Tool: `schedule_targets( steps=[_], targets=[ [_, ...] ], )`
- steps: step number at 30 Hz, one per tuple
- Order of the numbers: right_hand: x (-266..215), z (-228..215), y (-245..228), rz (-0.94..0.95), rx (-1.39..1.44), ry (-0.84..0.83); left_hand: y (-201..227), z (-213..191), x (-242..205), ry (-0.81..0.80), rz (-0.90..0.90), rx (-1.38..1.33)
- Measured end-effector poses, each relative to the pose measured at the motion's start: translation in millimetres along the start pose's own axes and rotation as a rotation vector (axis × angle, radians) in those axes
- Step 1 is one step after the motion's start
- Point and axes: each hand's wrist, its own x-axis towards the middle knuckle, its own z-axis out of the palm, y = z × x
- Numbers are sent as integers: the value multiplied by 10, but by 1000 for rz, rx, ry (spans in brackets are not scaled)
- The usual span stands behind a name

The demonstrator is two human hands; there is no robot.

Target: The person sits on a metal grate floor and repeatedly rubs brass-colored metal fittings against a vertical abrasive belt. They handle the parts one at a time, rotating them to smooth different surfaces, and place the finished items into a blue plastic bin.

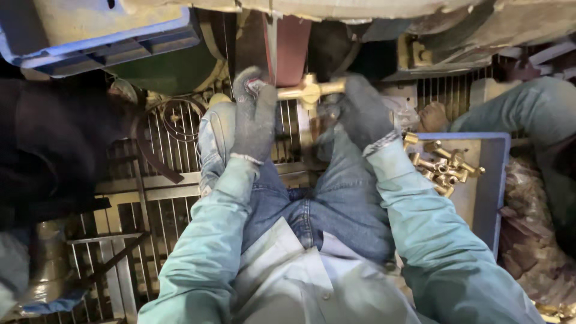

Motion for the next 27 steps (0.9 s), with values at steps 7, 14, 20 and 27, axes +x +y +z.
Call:
schedule_targets(
  steps=[7, 14, 20, 27],
  targets=[
    [-453, 109, -287, -799, -1362, -247, 486, -223, -397, -216, 167, 153],
    [145, 1, 430, 49, -319, -115, 280, -567, -311, 55, -266, -1],
    [512, -109, 623, 311, -279, 95, 203, -593, -139, 138, -341, 39],
    [620, -77, 627, -73, -1163, -270, 99, -401, -16, 163, -338, 92]
  ],
)
